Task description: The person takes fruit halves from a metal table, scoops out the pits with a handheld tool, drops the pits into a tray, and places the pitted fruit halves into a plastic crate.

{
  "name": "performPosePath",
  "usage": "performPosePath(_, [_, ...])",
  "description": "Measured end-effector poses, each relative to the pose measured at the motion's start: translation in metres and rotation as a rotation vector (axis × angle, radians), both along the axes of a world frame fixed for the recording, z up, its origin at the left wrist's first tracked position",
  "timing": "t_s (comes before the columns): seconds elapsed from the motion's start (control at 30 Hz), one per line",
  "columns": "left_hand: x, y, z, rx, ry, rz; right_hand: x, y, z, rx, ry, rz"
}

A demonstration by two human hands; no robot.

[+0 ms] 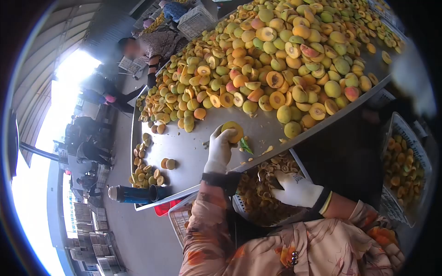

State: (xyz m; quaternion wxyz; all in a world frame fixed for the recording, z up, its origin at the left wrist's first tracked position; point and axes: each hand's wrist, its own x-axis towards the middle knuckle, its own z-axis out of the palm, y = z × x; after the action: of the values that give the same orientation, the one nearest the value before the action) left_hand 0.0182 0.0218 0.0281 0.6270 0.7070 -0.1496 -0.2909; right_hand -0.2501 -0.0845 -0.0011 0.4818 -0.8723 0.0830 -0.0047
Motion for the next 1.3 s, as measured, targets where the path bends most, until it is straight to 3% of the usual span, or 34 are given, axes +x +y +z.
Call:
performPosePath(0.1, [-0.065,0.048,0.004,-0.378,0.259,0.044,0.0,0.016,0.012,0.046,-0.207,-0.078])
performPosePath(0.17, [-0.106,0.067,0.014,-0.387,0.196,0.072,0.001,0.03,0.014,-0.016,-0.4,-0.036])
performPosePath(0.2, [-0.125,0.074,0.018,-0.399,0.172,0.089,-0.004,0.039,0.028,-0.008,-0.236,-0.01])
performPosePath(0.37, [-0.18,0.109,0.037,-0.618,0.332,0.176,-0.013,0.078,0.045,0.025,-0.386,0.052])
performPosePath(0.57, [-0.219,0.123,0.052,-0.514,-0.02,0.299,-0.025,0.1,0.044,0.044,-0.409,0.151])
performPosePath(0.7, [-0.233,0.125,0.053,-0.486,-0.202,0.378,-0.041,0.11,0.072,0.013,-0.378,0.116])
performPosePath(0.83, [-0.237,0.127,0.056,-0.519,-0.216,0.41,-0.043,0.121,0.061,-0.004,-0.347,0.155])
performPosePath(0.93, [-0.238,0.129,0.06,-0.51,-0.226,0.41,-0.038,0.124,0.054,-0.02,-0.509,0.236])
performPosePath(1.03, [-0.236,0.129,0.069,-0.482,-0.176,0.374,-0.039,0.121,0.065,0.161,-0.558,0.275])
performPosePath(1.1, [-0.231,0.131,0.074,-0.452,-0.144,0.315,-0.038,0.113,0.069,0.171,-0.52,0.355])
performPosePath(1.3, [-0.22,0.128,0.075,-0.377,-0.173,0.247,-0.033,0.091,0.086,0.468,-0.067,0.459])
